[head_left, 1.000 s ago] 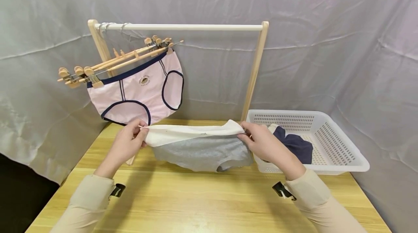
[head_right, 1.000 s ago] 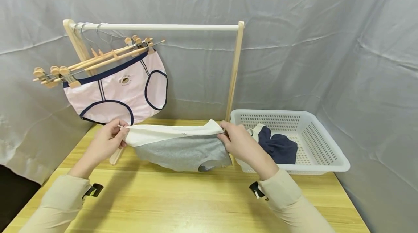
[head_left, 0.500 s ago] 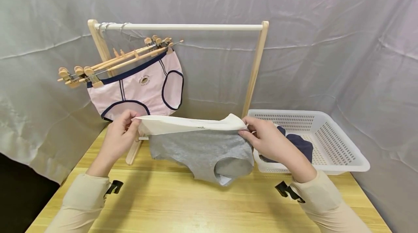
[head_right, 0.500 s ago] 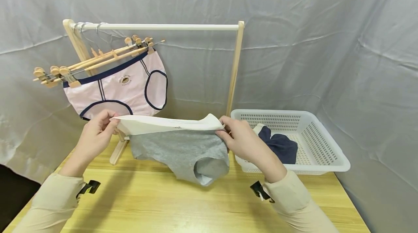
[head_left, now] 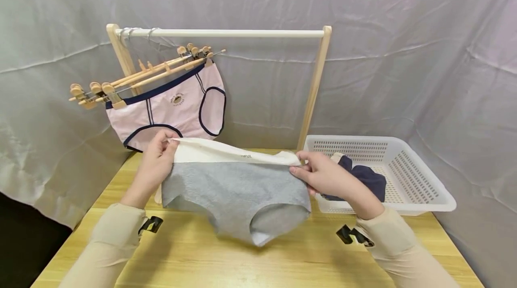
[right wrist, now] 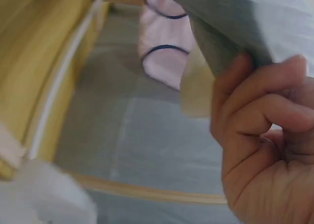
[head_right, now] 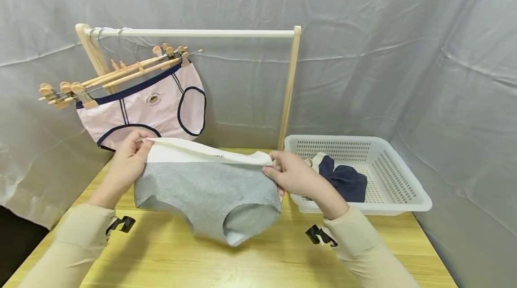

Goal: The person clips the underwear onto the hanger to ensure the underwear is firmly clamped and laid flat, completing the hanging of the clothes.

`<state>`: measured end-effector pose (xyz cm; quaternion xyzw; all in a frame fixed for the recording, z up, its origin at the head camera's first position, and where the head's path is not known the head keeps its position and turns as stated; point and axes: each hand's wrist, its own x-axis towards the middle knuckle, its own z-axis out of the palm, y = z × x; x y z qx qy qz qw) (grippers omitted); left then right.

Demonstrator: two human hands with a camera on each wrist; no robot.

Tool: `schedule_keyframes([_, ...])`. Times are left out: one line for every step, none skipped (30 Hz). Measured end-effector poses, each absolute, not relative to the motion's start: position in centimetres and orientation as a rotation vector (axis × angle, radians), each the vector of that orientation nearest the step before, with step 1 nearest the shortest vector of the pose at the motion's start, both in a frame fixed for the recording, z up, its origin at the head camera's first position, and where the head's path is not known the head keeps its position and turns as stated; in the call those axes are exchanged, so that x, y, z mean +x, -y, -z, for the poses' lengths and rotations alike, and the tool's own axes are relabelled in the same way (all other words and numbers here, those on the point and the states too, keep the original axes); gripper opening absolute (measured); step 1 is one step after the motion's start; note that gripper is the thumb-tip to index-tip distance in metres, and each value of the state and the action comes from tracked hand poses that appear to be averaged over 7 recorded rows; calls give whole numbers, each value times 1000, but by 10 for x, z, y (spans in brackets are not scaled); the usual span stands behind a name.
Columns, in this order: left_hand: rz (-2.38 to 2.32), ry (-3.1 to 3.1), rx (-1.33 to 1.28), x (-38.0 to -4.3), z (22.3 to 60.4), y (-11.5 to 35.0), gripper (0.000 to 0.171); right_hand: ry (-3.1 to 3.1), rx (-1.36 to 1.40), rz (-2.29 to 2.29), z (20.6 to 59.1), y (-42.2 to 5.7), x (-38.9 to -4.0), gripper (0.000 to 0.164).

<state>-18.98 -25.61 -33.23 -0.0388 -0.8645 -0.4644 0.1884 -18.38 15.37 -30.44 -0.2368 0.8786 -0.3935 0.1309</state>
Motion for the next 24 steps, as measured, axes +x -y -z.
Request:
schedule_keyframes([1253, 2478, -110, -195, 340, 256, 16, -2574, -678, 1078, 312, -151, -186, 18])
schedule_keyframes([1183, 2529, -127, -200, 348, 256, 16, -2609, -666, 1001, 320, -148, -188, 22])
schedule_keyframes([1097, 2583, -153, -205, 358, 255, 16, -2652, -645, 906, 327, -145, -190, 24])
schedule_keyframes([1017, 2629, -191, -208, 368, 254, 17, -2690, -615, 818, 334, -142, -191, 28])
schedule_keyframes([949, 2673, -232, -210, 376, 252, 19, -2710, -591, 751, 340, -139, -191, 30])
schedule_keyframes([894, 2715, -274, -210, 383, 249, 21, -2729, -579, 686, 344, -136, -192, 32])
schedule_keyframes([848, 2748, -320, -210, 389, 245, 22, -2743, -566, 637, 348, -133, -193, 34])
schedule_keyframes([801, 2771, -370, -208, 394, 242, 23, -2760, -565, 597, 351, -130, -194, 34])
schedule_keyframes([770, 2795, -419, -206, 398, 238, 24, -2772, -578, 574, 354, -127, -195, 32])
schedule_keyframes([746, 2818, -463, -203, 401, 234, 23, -2784, -606, 552, 356, -125, -197, 29])
schedule_keyframes([719, 2840, -513, -200, 403, 230, 21, -2789, -633, 529, 358, -122, -198, 25])
schedule_keyframes([708, 2862, -560, -197, 404, 226, 19, -2798, -665, 504, 360, -118, -200, 21])
schedule_keyframes([689, 2885, -601, -195, 406, 223, 17, -2811, -692, 474, 362, -114, -203, 18])
schedule_keyframes([678, 2914, -633, -192, 408, 220, 16, -2816, -706, 448, 365, -111, -205, 15])
schedule_keyframes([661, 2946, -655, -190, 410, 217, 17, -2817, -718, 422, 369, -107, -207, 13])
schedule_keyframes([642, 2978, -671, -188, 412, 215, 18, -2819, -726, 390, 372, -103, -209, 12])
schedule_keyframes([613, 2999, -692, -187, 414, 214, 20, -2820, -724, 370, 377, -99, -212, 10])
schedule_keyframes([582, 3020, -696, -185, 416, 213, 24, -2830, -726, 354, 382, -95, -215, 8])
schedule_keyframes([553, 3036, -699, -184, 418, 213, 28, -2844, -727, 333, 386, -91, -218, 6])
schedule_keyframes([533, 3051, -700, -183, 420, 213, 33, -2856, -721, 322, 391, -88, -221, 5])
schedule_keyframes([521, 3066, -699, -181, 421, 213, 38, -2879, -724, 305, 395, -85, -224, 4])
schedule_keyframes([510, 3083, -699, -180, 423, 213, 43, -2907, -723, 284, 400, -82, -227, 6])
schedule_keyframes([503, 3100, -692, -179, 424, 213, 46, -2932, -715, 263, 404, -79, -230, 10])
schedule_keyframes([499, 3122, -686, -178, 424, 214, 50, -2955, -704, 241, 407, -76, -232, 12])
